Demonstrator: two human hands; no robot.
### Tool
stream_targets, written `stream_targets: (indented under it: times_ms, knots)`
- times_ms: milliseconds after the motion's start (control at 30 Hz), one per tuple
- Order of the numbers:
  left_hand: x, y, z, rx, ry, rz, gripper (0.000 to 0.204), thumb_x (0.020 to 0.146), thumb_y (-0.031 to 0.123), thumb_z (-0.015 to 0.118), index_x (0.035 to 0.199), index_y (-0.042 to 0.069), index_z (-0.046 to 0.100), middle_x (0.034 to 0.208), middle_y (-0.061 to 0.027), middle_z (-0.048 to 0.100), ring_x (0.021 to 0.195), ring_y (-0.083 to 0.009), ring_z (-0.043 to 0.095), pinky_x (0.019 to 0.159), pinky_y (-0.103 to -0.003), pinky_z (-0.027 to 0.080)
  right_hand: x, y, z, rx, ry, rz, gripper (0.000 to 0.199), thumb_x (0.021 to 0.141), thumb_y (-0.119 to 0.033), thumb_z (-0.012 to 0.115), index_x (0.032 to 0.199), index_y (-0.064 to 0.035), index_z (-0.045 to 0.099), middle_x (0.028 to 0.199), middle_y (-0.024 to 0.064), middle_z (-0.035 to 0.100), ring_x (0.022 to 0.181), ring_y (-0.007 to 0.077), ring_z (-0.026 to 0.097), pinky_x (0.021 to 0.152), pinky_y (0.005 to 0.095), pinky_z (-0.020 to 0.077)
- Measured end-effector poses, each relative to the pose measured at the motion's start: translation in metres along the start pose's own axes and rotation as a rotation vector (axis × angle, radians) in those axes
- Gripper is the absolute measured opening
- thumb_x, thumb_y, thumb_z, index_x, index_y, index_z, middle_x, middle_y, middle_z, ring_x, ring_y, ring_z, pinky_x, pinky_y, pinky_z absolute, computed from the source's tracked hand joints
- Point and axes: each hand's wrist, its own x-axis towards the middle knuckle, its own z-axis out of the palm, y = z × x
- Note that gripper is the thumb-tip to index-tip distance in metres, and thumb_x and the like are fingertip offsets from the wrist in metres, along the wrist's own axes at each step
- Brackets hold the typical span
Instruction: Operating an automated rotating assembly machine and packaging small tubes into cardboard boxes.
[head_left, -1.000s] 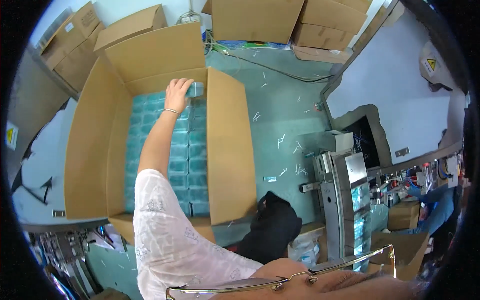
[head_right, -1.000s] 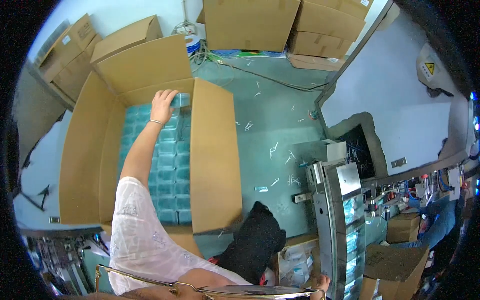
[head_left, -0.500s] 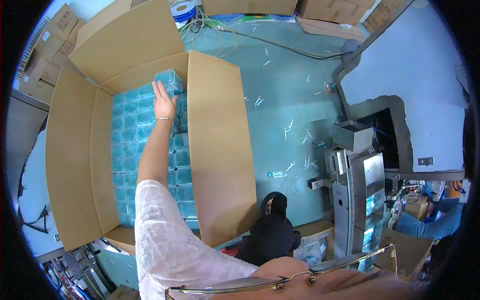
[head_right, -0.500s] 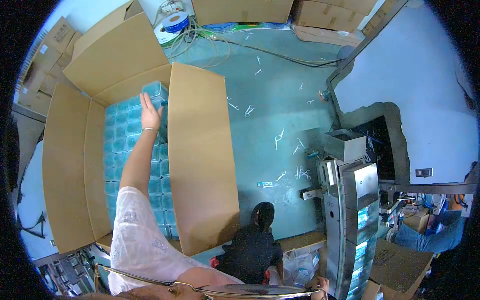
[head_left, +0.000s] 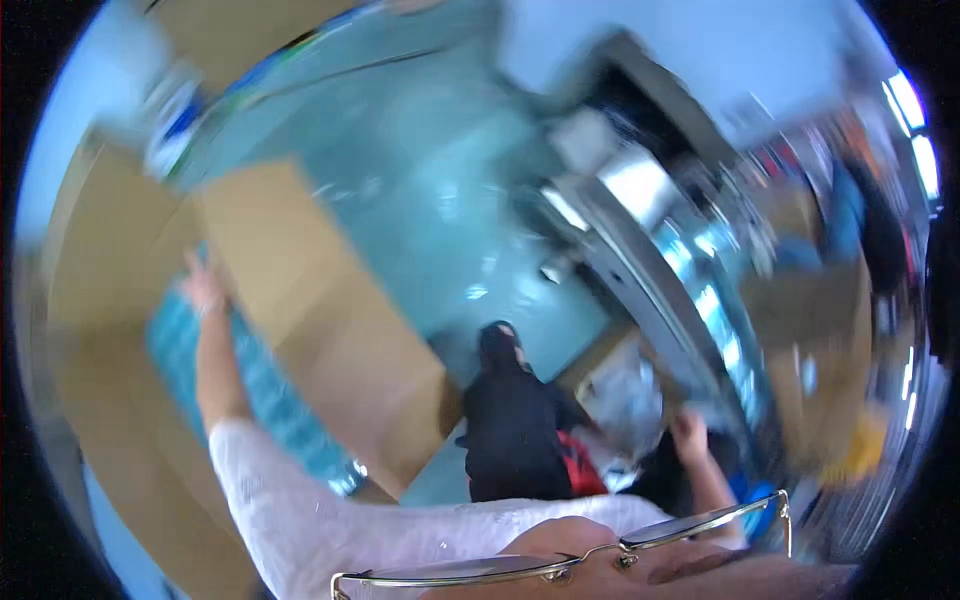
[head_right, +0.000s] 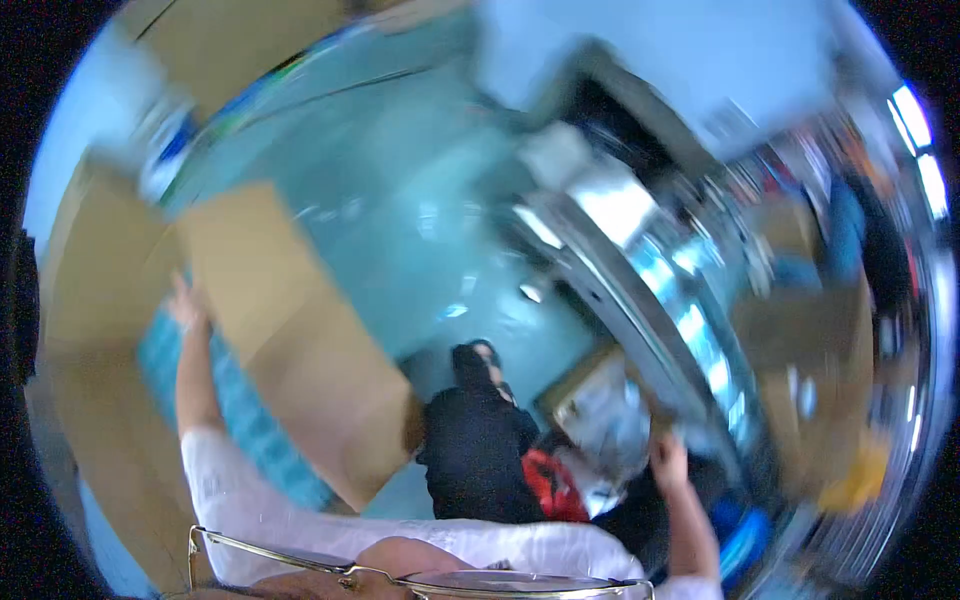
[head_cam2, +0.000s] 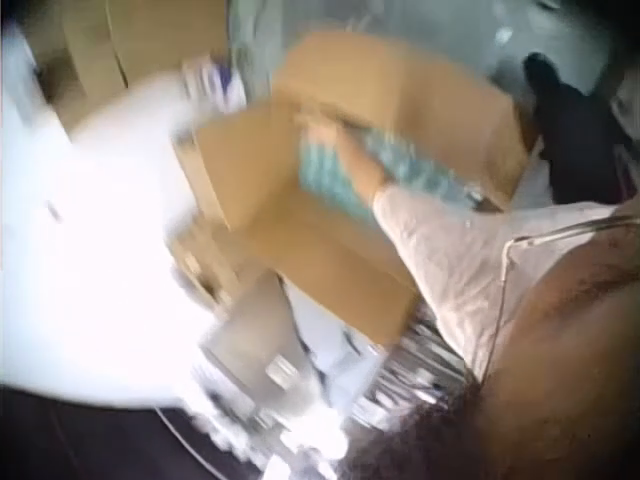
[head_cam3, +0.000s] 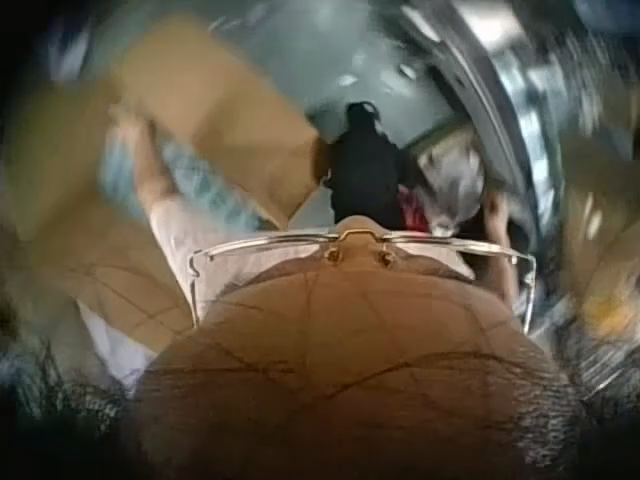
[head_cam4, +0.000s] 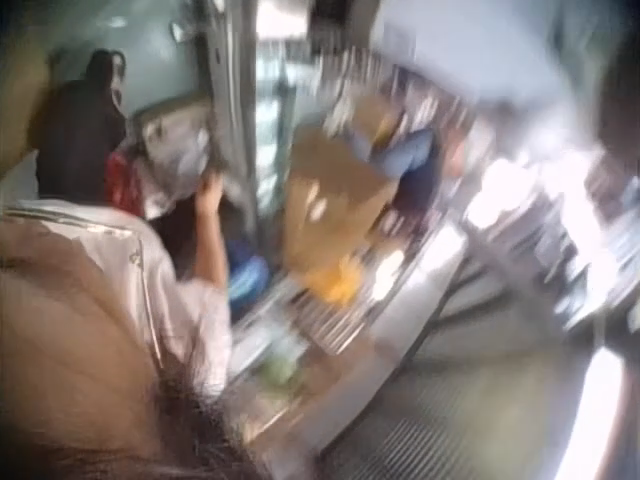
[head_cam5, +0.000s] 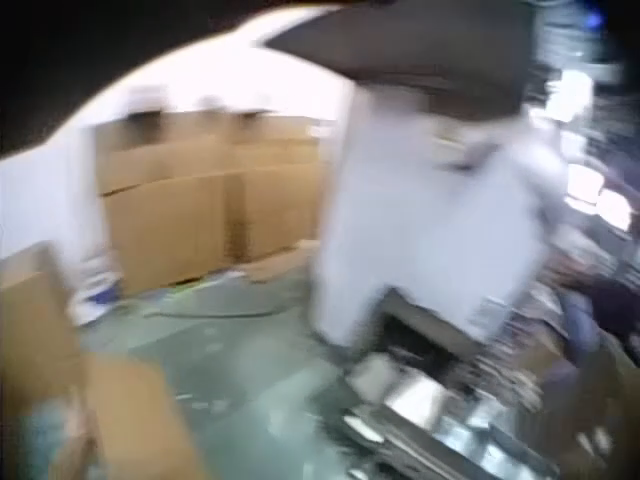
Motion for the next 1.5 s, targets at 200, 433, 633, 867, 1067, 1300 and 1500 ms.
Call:
stream_targets:
  times_ms: [200,433,633,867,1067,1300,1500]
  knots:
    - [0.049,0.184,-0.102,-0.217,0.455,0.463,0.049,0.081,0.023,0.047,0.128,0.020,0.035,0.128,-0.0159,0.037,0.105,-0.0324,0.046,0.085,-0.043,0.040,-0.005,0.005,-0.035,-0.019,0.043,0.051,0.014,0.071,-0.011,0.056,0.082,-0.0036,0.058,0.081,0.0138,0.053,0.078,0.0323,0.053,0.069,0.0385,0.0449]
    - [0.026,0.173,0.023,-0.476,0.468,0.429,0.046,0.082,0.025,0.048,0.126,0.016,0.038,0.129,-0.0154,0.036,0.111,-0.0338,0.040,0.090,-0.043,0.034,-0.043,0.040,-0.051,-0.219,0.174,0.224,0.012,0.072,-0.009,0.055,0.082,-0.0036,0.060,0.081,0.0145,0.054,0.078,0.0321,0.053,0.068,0.0383,0.0442]
    - [-0.021,0.013,0.088,-0.414,0.405,0.312,0.045,0.083,0.027,0.049,0.125,0.012,0.040,0.130,-0.0150,0.035,0.116,-0.0349,0.034,0.095,-0.043,0.029,0.004,0.024,-0.028,-0.045,0.062,0.192,0.016,0.072,-0.011,0.056,0.086,-0.0035,0.059,0.075,0.0136,0.054,0.077,0.0299,0.053,0.068,0.0368,0.0439]
    - [-0.083,-0.088,-0.021,-0.395,0.535,0.110,0.045,0.084,0.029,0.050,0.123,0.009,0.042,0.131,-0.0146,0.035,0.120,-0.0361,0.029,0.100,-0.043,0.024,0.013,0.033,0.098,-0.007,-0.360,0.208,0.036,0.066,-0.015,0.059,0.101,-0.0079,0.057,0.113,0.0173,0.047,0.096,0.0323,0.051,0.083,0.0376,0.0424]
    - [-0.326,0.042,-0.170,-1.113,0.816,0.365,0.039,0.086,0.017,0.047,0.119,-0.003,0.042,0.125,-0.0172,0.041,0.117,-0.0303,0.036,0.099,-0.040,0.028,0.049,0.051,0.184,-0.221,-0.441,0.118,0.038,0.062,-0.014,0.060,0.100,-0.0083,0.059,0.121,0.0172,0.041,0.100,0.0341,0.049,0.086,0.0380,0.0407]
    - [-0.514,0.287,-0.262,-0.916,-0.260,1.302,0.081,0.059,0.009,0.070,0.128,0.003,0.028,0.113,-0.0219,0.046,0.107,-0.0337,0.045,0.090,-0.038,0.035,0.020,0.006,0.084,0.441,0.049,-0.227,0.008,0.070,-0.008,0.053,0.068,-0.0020,0.058,0.081,0.0133,0.056,0.080,0.0272,0.054,0.071,0.0361,0.0441]
    - [-0.566,0.363,-0.283,-1.059,-0.380,1.388,0.079,0.059,0.018,0.073,0.125,0.005,0.030,0.112,-0.0198,0.048,0.104,-0.0343,0.046,0.090,-0.039,0.035,-0.013,0.047,-0.043,0.760,0.404,-0.271,0.020,0.074,-0.009,0.058,0.093,-0.0027,0.055,0.089,0.0131,0.056,0.083,0.0260,0.055,0.076,0.0341,0.0434]
